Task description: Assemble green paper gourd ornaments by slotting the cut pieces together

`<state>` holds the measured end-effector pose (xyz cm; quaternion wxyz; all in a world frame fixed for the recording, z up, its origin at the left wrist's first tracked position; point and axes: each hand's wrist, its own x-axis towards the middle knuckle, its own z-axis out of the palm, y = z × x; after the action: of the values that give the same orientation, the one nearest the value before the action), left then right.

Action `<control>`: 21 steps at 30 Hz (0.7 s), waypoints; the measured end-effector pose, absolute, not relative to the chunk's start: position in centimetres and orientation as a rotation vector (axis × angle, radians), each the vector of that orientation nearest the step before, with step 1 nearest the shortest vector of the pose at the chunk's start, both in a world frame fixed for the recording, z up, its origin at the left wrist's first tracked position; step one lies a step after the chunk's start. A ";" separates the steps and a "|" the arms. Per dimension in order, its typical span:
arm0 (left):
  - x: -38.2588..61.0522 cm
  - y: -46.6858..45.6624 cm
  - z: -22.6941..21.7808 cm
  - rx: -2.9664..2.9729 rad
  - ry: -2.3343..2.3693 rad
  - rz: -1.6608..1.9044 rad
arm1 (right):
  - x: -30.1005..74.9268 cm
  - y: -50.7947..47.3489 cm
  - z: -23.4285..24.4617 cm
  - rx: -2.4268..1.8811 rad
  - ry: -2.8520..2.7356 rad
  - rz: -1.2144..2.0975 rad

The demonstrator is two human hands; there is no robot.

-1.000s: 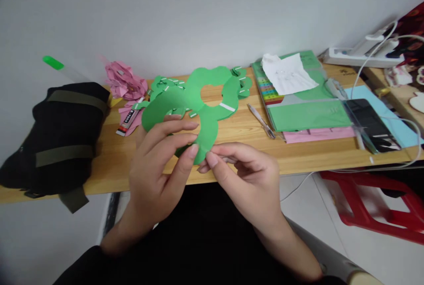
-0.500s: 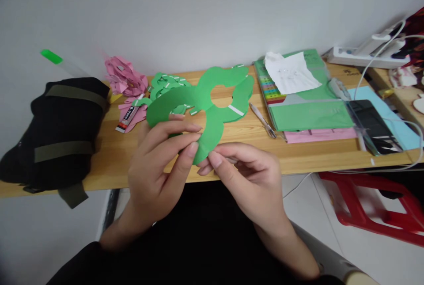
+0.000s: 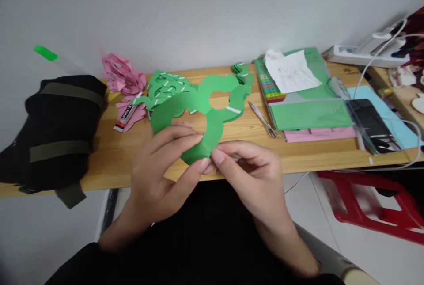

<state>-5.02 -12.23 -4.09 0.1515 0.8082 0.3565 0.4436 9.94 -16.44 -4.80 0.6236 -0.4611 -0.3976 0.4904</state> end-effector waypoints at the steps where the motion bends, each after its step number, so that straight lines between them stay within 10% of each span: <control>1: -5.0 -12.2 -4.1 2.336 1.030 1.275 | 10.0 -16.4 -4.9 -1.058 -0.907 1.120; 21: -5.1 -12.1 -3.9 2.428 0.978 1.207 | 10.4 -16.6 -5.0 -1.041 -1.027 1.066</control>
<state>-5.13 -12.06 -3.92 0.1295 0.8353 0.3363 0.4153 10.41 -16.61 -5.04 0.6180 -0.4521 -0.4463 0.4631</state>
